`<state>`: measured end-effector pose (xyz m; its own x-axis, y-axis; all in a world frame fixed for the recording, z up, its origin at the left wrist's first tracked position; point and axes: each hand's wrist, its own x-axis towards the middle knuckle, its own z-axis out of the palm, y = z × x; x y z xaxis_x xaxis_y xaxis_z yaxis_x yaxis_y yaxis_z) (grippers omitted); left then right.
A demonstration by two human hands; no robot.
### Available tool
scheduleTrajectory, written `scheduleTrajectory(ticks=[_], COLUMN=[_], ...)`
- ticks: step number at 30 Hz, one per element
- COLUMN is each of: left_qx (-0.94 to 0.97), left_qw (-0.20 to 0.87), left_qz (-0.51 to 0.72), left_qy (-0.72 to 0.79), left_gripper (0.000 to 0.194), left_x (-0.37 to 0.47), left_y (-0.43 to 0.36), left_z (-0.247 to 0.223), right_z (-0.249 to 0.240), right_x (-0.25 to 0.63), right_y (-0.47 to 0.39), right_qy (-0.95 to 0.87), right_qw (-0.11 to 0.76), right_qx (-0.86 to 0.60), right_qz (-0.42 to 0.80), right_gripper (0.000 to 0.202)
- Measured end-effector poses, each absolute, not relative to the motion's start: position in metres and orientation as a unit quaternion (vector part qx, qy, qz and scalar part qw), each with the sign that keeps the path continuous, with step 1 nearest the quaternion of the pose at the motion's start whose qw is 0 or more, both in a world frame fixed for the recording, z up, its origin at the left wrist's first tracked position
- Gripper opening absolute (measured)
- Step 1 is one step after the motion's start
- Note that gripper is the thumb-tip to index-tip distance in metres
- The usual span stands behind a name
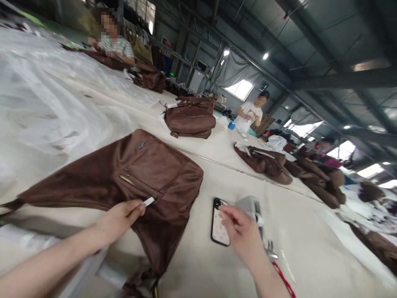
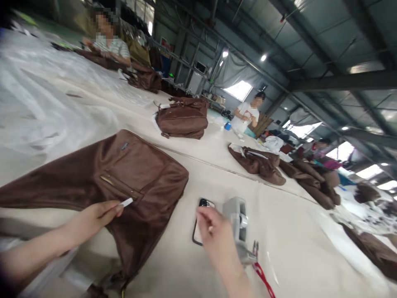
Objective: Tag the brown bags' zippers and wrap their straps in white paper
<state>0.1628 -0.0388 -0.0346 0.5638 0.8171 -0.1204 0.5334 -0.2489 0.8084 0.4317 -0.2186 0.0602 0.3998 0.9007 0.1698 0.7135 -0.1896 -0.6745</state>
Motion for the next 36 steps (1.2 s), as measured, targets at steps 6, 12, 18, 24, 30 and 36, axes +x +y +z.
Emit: scheduleTrajectory(ticks=[6, 12, 18, 24, 30, 36], left_qx=[0.760, 0.767, 0.780, 0.764, 0.749, 0.735], left_qw=[0.450, 0.448, 0.429, 0.440, 0.457, 0.475], left_qz=[0.150, 0.189, 0.180, 0.181, 0.170, 0.179], left_qy=[0.445, 0.418, 0.419, 0.436, 0.448, 0.449], left_gripper=[0.036, 0.037, 0.037, 0.036, 0.034, 0.032], left_x=[0.161, 0.157, 0.157, 0.157, 0.157, 0.158], left_y=[-0.037, -0.033, -0.034, -0.036, -0.037, -0.040], left_z=[-0.042, -0.057, -0.053, -0.047, -0.044, -0.042], right_z=[0.051, 0.016, 0.012, -0.006, -0.027, -0.036], right_x=[0.559, 0.569, 0.554, 0.544, 0.523, 0.526], right_y=[-0.307, -0.349, -0.348, -0.366, -0.385, -0.390], right_qy=[-0.334, -0.236, -0.175, -0.168, -0.128, -0.128], right_qw=[0.239, 0.425, 0.540, 0.568, 0.557, 0.539], right_qx=[-0.912, -0.841, -0.786, -0.794, -0.813, -0.822], right_qz=[-0.004, 0.238, 0.246, 0.139, 0.111, 0.129], right_gripper=[0.037, 0.034, 0.039, 0.038, 0.043, 0.051])
